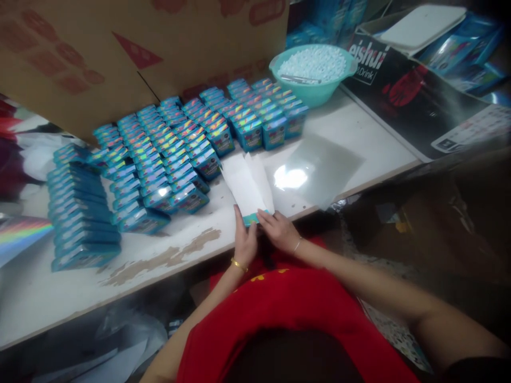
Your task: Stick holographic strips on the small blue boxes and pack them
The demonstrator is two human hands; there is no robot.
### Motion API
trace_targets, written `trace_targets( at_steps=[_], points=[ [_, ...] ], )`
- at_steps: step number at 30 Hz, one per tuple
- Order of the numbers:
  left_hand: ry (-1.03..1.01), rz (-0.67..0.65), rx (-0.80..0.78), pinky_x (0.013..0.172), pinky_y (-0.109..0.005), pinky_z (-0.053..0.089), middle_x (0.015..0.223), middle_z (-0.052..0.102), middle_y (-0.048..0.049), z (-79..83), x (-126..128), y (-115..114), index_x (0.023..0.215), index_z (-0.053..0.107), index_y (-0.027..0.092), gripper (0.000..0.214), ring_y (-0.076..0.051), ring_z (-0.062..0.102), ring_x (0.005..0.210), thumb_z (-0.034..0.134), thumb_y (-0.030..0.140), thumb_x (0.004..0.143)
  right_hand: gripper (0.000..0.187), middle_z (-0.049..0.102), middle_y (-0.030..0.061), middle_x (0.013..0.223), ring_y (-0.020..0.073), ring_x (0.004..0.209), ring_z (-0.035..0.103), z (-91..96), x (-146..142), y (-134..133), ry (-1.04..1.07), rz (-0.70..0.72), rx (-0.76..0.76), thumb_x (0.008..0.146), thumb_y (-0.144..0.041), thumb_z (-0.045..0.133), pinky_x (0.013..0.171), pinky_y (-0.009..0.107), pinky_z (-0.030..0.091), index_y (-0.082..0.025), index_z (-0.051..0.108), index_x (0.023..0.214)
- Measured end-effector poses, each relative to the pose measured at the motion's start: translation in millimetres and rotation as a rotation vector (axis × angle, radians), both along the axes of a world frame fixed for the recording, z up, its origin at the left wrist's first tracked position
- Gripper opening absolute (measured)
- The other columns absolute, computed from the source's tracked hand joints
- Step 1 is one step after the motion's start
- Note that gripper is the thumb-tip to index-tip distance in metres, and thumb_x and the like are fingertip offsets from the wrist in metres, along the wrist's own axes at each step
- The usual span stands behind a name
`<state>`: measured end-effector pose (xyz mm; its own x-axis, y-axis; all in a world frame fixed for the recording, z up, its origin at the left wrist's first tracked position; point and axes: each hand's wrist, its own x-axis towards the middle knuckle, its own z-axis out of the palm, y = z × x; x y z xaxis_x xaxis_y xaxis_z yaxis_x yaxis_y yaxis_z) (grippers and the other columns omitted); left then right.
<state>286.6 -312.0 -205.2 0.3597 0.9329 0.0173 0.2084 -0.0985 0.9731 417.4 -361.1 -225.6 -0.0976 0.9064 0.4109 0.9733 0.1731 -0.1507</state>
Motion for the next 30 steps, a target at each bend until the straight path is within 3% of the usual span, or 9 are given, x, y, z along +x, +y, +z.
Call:
trace_targets(
  at_steps=[3, 6, 13, 16, 19, 22, 24, 26, 30],
  points=[
    [0.010, 0.097, -0.010, 0.119, -0.035, 0.018, 0.155, 0.025, -0.0056, 2.0, 2, 1, 0.150, 0.017, 0.017, 0.065, -0.019, 0.027, 0.141, 0.042, 0.031, 0.092, 0.026, 0.063, 0.0097, 0.112, 0.0230, 0.085, 0.047, 9.5, -4, 4, 0.057, -0.065, -0.073, 0.095, -0.025, 0.043, 0.072, 0.035, 0.040, -0.019, 0.064, 0.109],
    [0.004, 0.134, -0.026, 0.119, -0.036, 0.018, 0.155, 0.026, -0.0046, 1.7, 6, 1, 0.149, 0.020, 0.018, 0.064, -0.019, 0.027, 0.141, 0.043, 0.027, 0.091, 0.019, 0.061, 0.0074, 0.103, 0.0230, 0.087, 0.046, 19.2, -9, 8, 0.095, -0.129, -0.168, 0.093, -0.027, 0.048, 0.071, 0.034, 0.037, -0.020, 0.066, 0.091],
    [0.008, 0.071, -0.024, 0.120, -0.037, 0.016, 0.156, 0.021, -0.0053, -0.5, 4, 2, 0.150, 0.019, 0.020, 0.065, -0.020, 0.022, 0.143, 0.045, 0.030, 0.091, 0.019, 0.058, 0.0074, 0.096, 0.0245, 0.091, 0.047, 36.9, -16, 17, 0.064, -0.163, -0.364, 0.093, -0.025, 0.048, 0.073, 0.034, 0.036, -0.019, 0.065, 0.085],
    [0.008, -0.128, 0.034, 0.118, -0.038, 0.020, 0.158, 0.015, -0.0082, 4.2, -19, 11, 0.151, 0.007, 0.022, 0.081, -0.023, 0.023, 0.143, 0.054, 0.036, 0.087, 0.019, 0.058, 0.0082, 0.095, 0.0250, 0.093, 0.048, 41.0, -2, 17, 0.019, -0.115, -0.388, 0.092, -0.025, 0.050, 0.073, 0.033, 0.036, -0.019, 0.066, 0.084],
    [0.174, -0.357, 0.330, 0.117, -0.049, 0.013, 0.158, 0.005, -0.0131, 17.4, -48, 35, 0.151, -0.001, 0.022, 0.101, -0.030, 0.011, 0.145, 0.066, 0.041, 0.078, 0.017, 0.059, 0.0076, 0.092, 0.0245, 0.094, 0.048, 44.6, 34, 11, -0.057, 0.030, -0.364, 0.091, -0.026, 0.054, 0.076, 0.034, 0.036, -0.019, 0.066, 0.081],
    [0.455, -0.425, 0.737, 0.112, -0.062, -0.002, 0.156, 0.015, -0.0156, 33.4, -63, 71, 0.147, 0.026, 0.021, 0.084, -0.036, 0.000, 0.144, 0.068, 0.040, 0.077, 0.016, 0.061, 0.0044, 0.087, 0.0211, 0.086, 0.049, 51.1, 82, 2, -0.133, 0.210, -0.304, 0.091, -0.026, 0.055, 0.078, 0.034, 0.035, -0.020, 0.065, 0.080],
    [0.567, -0.506, 0.884, 0.111, -0.064, -0.003, 0.149, 0.037, -0.0119, 40.7, -58, 93, 0.134, 0.048, 0.027, 0.052, -0.034, 0.013, 0.144, 0.060, 0.033, 0.084, 0.017, 0.061, 0.0022, 0.084, 0.0187, 0.080, 0.048, 57.3, 110, -1, -0.163, 0.308, -0.270, 0.091, -0.026, 0.054, 0.077, 0.033, 0.034, -0.020, 0.064, 0.079],
    [0.606, -0.630, 0.960, 0.113, -0.063, 0.001, 0.135, 0.054, -0.0070, 45.1, -44, 108, 0.118, 0.059, 0.030, 0.029, -0.028, 0.032, 0.139, 0.050, 0.026, 0.091, 0.019, 0.062, 0.0009, 0.082, 0.0175, 0.077, 0.047, 63.9, 130, -3, -0.182, 0.384, -0.250, 0.092, -0.027, 0.052, 0.076, 0.032, 0.033, -0.021, 0.064, 0.079],
    [0.665, -0.872, 1.021, 0.111, -0.050, 0.026, 0.104, 0.067, -0.0063, 55.9, -10, 108, 0.103, 0.062, 0.023, 0.027, -0.019, 0.057, 0.105, 0.037, 0.020, 0.095, 0.022, 0.063, 0.0001, 0.083, 0.0173, 0.078, 0.048, 71.6, 153, -11, -0.191, 0.449, -0.247, 0.094, -0.028, 0.048, 0.077, 0.032, 0.032, -0.023, 0.063, 0.079]
  ],
)
